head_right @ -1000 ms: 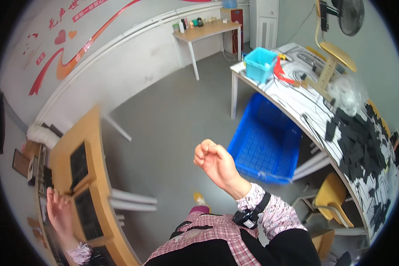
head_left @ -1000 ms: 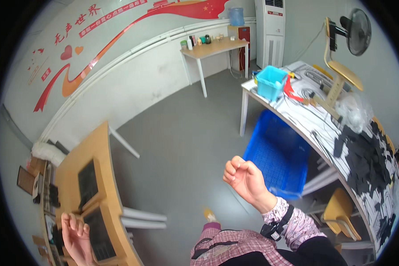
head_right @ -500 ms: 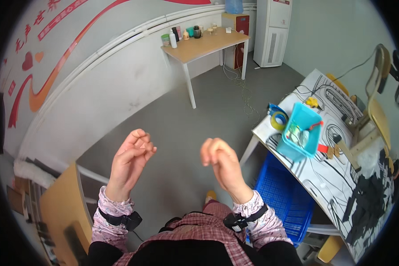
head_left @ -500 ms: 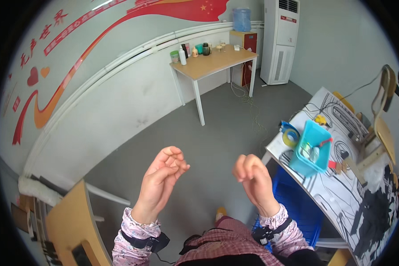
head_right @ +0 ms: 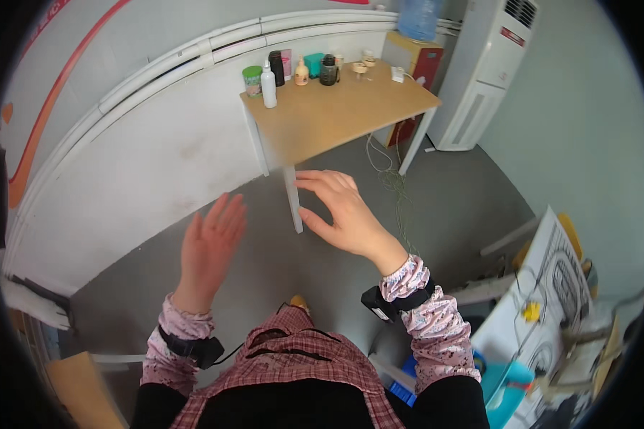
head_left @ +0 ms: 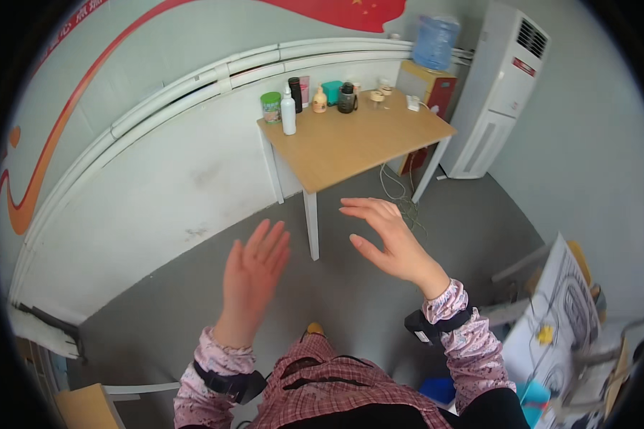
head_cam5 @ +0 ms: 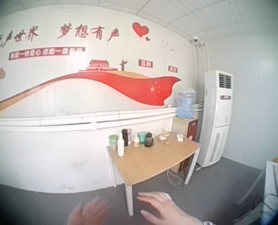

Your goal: The recorder uses a spray tool to apply adhesive or coating to fabric insoles on a template board, then organizes and checks stacks of completed insoles.

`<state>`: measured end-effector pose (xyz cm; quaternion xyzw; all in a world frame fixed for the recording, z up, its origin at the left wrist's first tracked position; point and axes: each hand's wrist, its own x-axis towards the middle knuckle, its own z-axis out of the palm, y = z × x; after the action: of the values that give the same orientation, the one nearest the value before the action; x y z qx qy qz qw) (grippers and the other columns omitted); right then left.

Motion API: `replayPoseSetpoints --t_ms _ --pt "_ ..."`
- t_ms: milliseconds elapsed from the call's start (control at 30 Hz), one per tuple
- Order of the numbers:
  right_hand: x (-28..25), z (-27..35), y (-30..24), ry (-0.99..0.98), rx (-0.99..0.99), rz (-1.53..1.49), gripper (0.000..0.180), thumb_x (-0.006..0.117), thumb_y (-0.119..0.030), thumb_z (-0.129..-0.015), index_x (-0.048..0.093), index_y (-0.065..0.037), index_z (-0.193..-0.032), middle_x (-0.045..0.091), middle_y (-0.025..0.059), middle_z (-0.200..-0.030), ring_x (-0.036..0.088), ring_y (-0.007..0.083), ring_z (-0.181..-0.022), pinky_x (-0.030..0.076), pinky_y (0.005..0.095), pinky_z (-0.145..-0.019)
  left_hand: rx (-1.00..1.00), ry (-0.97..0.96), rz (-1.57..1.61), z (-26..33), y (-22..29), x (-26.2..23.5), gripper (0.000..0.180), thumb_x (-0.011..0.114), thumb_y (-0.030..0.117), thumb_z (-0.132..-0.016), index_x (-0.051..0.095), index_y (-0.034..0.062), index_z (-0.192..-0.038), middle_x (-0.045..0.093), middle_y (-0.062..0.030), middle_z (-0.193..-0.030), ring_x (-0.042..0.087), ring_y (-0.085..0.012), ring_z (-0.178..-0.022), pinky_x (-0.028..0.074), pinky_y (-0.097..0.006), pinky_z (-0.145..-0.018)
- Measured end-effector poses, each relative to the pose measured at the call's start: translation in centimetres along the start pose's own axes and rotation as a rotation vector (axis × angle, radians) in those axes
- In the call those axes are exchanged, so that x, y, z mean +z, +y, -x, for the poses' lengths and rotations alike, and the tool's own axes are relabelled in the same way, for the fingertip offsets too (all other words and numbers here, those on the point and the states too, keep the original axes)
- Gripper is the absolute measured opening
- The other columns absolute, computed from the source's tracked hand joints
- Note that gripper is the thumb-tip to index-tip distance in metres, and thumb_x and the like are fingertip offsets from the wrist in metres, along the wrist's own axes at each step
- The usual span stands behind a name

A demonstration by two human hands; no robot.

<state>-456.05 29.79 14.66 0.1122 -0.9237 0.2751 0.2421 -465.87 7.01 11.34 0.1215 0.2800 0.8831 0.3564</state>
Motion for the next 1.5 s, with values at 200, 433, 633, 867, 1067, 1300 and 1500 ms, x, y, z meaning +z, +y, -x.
replayPoseSetpoints --t_ms 200,433,633,867,1067,1300,1500 --pt "0.9 -10.9 17.6 0.026 0.109 0.013 0.047 0.057 -0.022 -0.083 0.042 -0.003 -0.123 0.043 0.0156 -0.126 0.038 0.0317 -0.118 0.026 0.0412 -0.100 -0.089 0.012 0.038 -21.0 -1.0 0.9 0.051 0.024 0.032 -0.095 0.022 0.0006 -0.135 0.027 -0.0155 -0.139 0.026 -0.0250 -0.129 0.021 -0.036 -0.107" --pt "3.9 -25.5 43.9 -0.071 0.180 0.009 0.050 0.056 -0.027 -0.085 0.040 0.000 -0.124 0.043 0.0191 -0.126 0.040 0.0336 -0.116 0.032 0.0387 -0.098 0.058 0.155 0.034 -40.0 -4.1 -2.7 0.049 0.026 0.027 -0.095 0.024 -0.0017 -0.134 0.029 -0.0160 -0.138 0.027 -0.0250 -0.129 0.021 -0.036 -0.108" --pt "6.1 -33.8 56.8 -0.147 0.236 -0.133 0.049 0.053 -0.025 -0.086 0.039 0.002 -0.125 0.041 0.0186 -0.128 0.039 0.0326 -0.118 0.031 0.0379 -0.099 0.082 0.412 0.185 -57.6 -7.4 -5.5 0.048 0.027 0.028 -0.094 0.027 -0.0030 -0.132 0.031 -0.0168 -0.136 0.025 -0.0258 -0.130 0.021 -0.036 -0.108" --pt "12.3 -45.0 65.8 0.068 -0.065 0.099 0.044 0.052 -0.007 -0.079 0.042 0.004 -0.120 0.043 0.0188 -0.125 0.041 0.0305 -0.117 0.031 0.0408 -0.099 0.331 0.473 0.326 -78.2 -9.0 -12.5 0.057 0.020 0.037 -0.094 0.022 -0.0039 -0.134 0.025 -0.0159 -0.139 0.023 -0.0237 -0.131 0.019 -0.034 -0.108" --pt "14.1 -47.6 69.0 0.029 0.008 0.104 0.037 0.049 -0.001 -0.077 0.047 0.005 -0.113 0.047 0.0173 -0.122 0.045 0.0289 -0.113 0.033 0.0401 -0.099 0.513 0.465 0.467 -86.6 -9.4 -16.9 0.063 0.016 0.043 -0.093 0.030 -0.0059 -0.130 0.030 -0.0154 -0.138 0.027 -0.0236 -0.130 0.021 -0.036 -0.108" --pt "13.9 -46.4 69.3 -0.061 -0.086 0.146 0.039 0.046 0.000 -0.076 0.047 0.005 -0.115 0.045 0.0173 -0.124 0.044 0.0286 -0.115 0.033 0.0395 -0.099 0.582 0.224 0.593 -87.9 -9.8 -18.3 0.066 0.011 0.045 -0.093 0.030 -0.0068 -0.130 0.033 -0.0159 -0.137 0.029 -0.0246 -0.129 0.024 -0.037 -0.106" --pt "14.3 -46.0 69.4 -0.073 -0.126 0.217 0.041 0.046 -0.001 -0.076 0.046 0.004 -0.117 0.044 0.0169 -0.126 0.043 0.0275 -0.117 0.032 0.0390 -0.100 0.560 0.192 0.650 -87.5 -10.0 -17.9 0.066 0.009 0.044 -0.093 0.030 -0.0066 -0.130 0.033 -0.0161 -0.137 0.030 -0.0251 -0.128 0.026 -0.039 -0.105"
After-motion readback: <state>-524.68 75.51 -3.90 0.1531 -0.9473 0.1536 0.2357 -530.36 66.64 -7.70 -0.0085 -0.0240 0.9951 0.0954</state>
